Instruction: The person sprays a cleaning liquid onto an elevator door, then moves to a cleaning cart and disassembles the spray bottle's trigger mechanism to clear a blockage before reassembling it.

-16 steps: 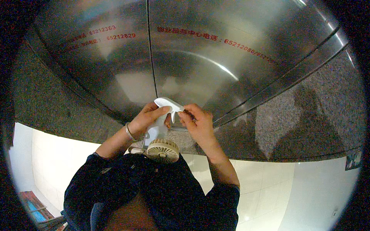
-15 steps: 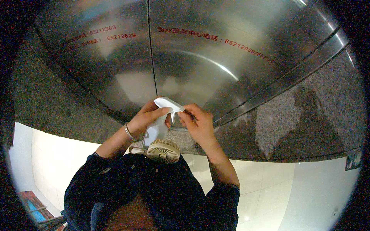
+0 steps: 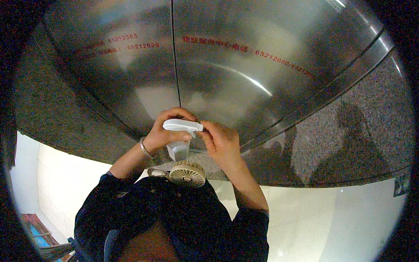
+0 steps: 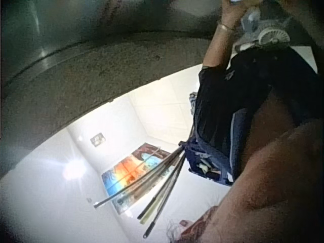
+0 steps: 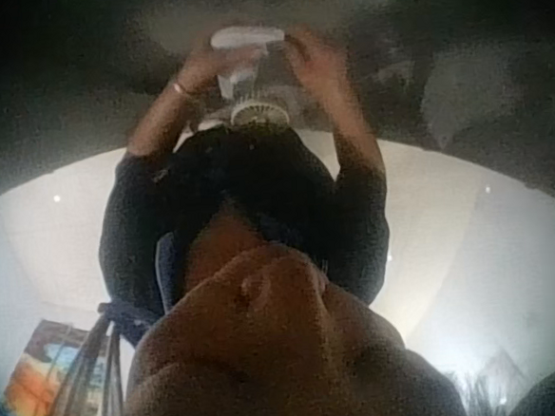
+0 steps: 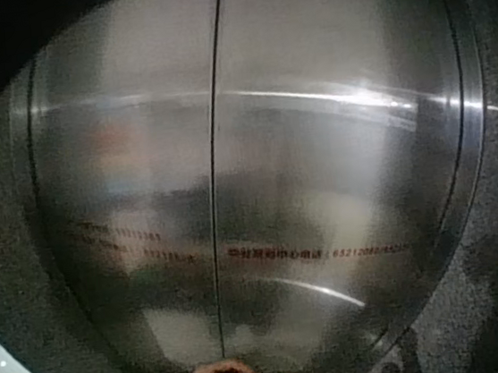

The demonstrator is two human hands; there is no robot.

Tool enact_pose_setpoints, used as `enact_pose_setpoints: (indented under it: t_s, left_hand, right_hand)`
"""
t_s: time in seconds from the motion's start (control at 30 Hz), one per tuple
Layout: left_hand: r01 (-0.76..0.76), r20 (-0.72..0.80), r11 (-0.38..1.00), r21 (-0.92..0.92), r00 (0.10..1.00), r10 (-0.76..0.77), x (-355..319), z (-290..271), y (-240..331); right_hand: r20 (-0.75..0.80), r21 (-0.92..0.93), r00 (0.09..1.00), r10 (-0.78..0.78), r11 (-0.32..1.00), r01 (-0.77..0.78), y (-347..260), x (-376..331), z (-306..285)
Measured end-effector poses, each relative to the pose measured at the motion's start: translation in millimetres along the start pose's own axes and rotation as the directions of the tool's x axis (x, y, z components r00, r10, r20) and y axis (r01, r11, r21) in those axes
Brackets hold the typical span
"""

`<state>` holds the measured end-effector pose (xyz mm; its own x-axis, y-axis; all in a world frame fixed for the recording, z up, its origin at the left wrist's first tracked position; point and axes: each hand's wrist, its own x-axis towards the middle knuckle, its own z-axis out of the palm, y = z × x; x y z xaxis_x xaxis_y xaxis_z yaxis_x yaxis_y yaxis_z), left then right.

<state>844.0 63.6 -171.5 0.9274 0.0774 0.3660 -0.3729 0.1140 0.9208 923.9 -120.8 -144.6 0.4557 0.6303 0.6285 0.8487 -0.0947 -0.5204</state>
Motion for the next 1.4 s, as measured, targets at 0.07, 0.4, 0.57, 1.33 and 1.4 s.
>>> enact_pose_setpoints:
  t_s: [0.07,0.4,0.57,1.33,1.4]
  left_hand:
    - [-0.052,-0.020,0.998,0.038,0.998,0.053,2,1,4]
    - [0.131,0.279,0.987,0.088,0.948,-0.151,2,-20,30]
    - [0.128,0.402,0.984,0.123,0.900,-0.167,4,-22,50]
    - [-0.164,0.170,0.877,0.451,0.981,0.096,-14,4,30]
    - [-0.137,0.164,0.873,0.467,0.984,0.066,-13,2,29]
  right_hand:
    - [0.008,-0.091,0.999,-0.052,0.994,0.053,1,-2,2]
    - [0.038,0.249,0.994,0.099,0.963,-0.105,7,-13,11]
    - [0.048,0.257,0.994,0.094,0.961,-0.104,4,-12,11]
    - [0.400,0.389,0.899,0.179,0.855,-0.343,1,-5,-5]
    - [0.361,0.435,0.915,0.180,0.835,-0.336,-5,-5,-6]
